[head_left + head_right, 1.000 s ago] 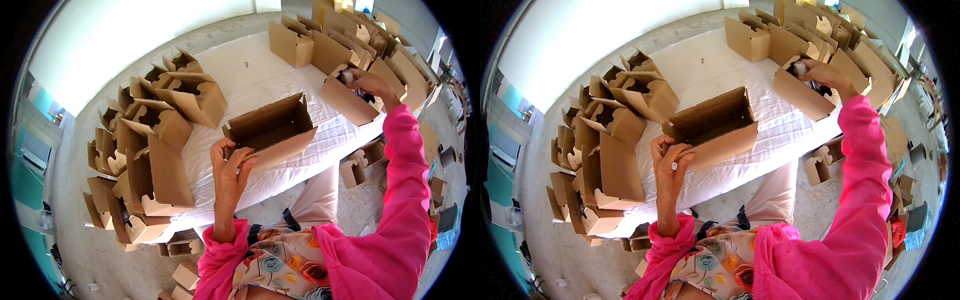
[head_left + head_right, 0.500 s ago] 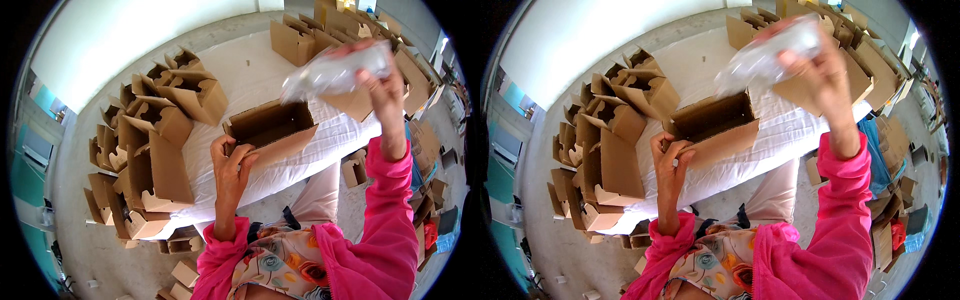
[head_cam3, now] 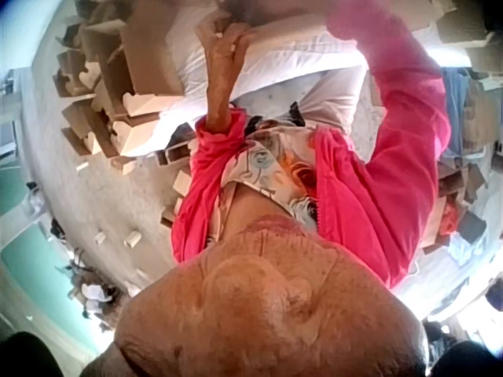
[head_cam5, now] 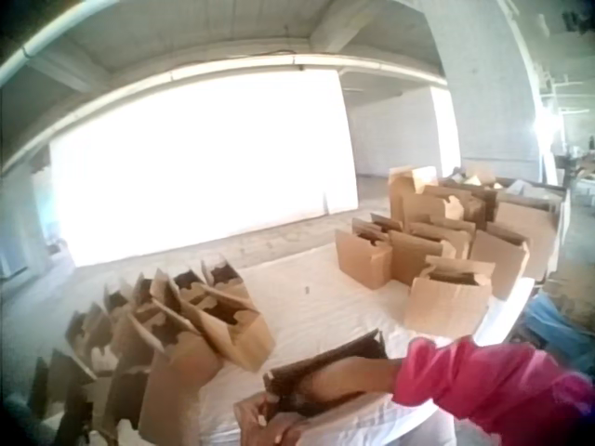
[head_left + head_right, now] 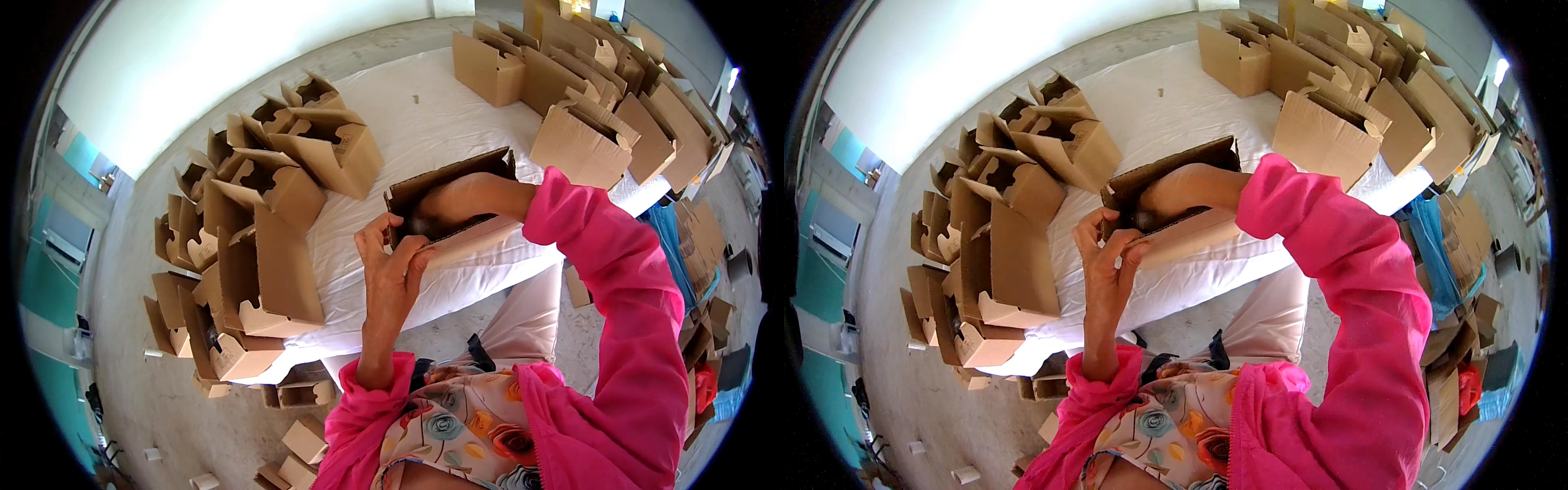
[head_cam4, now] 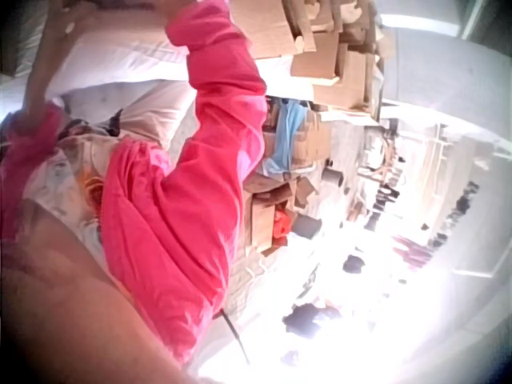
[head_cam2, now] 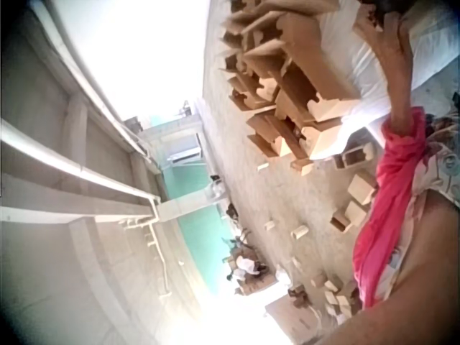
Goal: The person packs bottles wrapped in bubble wrap into individual cardboard boxes by hand, closing each box and placing it on a table.
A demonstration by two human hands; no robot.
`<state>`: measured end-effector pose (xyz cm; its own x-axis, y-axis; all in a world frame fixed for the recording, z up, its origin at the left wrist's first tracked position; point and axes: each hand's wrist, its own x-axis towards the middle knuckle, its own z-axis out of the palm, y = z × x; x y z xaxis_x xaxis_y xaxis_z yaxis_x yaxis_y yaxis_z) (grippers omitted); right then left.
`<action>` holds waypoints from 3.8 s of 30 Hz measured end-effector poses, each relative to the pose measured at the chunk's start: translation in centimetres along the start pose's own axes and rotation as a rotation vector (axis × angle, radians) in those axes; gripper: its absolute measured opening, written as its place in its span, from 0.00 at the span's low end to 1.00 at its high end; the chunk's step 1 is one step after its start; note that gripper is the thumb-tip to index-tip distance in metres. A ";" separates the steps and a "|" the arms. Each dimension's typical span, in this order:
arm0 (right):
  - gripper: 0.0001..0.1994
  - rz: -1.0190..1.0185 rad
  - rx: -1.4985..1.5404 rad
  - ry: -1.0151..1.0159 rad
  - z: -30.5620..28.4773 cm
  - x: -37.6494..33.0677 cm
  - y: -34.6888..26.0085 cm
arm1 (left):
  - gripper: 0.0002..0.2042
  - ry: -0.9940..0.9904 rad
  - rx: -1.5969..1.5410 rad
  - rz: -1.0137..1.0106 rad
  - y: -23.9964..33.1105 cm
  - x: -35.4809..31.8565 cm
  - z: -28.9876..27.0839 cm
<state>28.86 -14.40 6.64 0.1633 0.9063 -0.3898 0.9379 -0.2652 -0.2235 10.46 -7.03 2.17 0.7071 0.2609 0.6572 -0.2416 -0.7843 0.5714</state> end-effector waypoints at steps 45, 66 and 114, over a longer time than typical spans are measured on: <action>0.32 0.194 0.811 1.160 5.5 -9.4 1.4 | 0.25 0.154 -0.185 -0.114 -1.7 -0.8 3.3; 0.35 -0.018 0.439 0.867 7.3 -10.0 4.5 | 0.14 0.142 -0.208 -0.094 -3.8 1.1 3.4; 0.07 0.051 0.022 1.132 4.1 -18.3 7.8 | 0.16 0.496 0.551 -0.073 5.7 -2.1 4.3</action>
<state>31.89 -34.45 8.35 0.3946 0.6678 0.6311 0.9185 -0.3059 -0.2506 10.49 -14.44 1.91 0.2944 0.4444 0.8461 0.2551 -0.8897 0.3785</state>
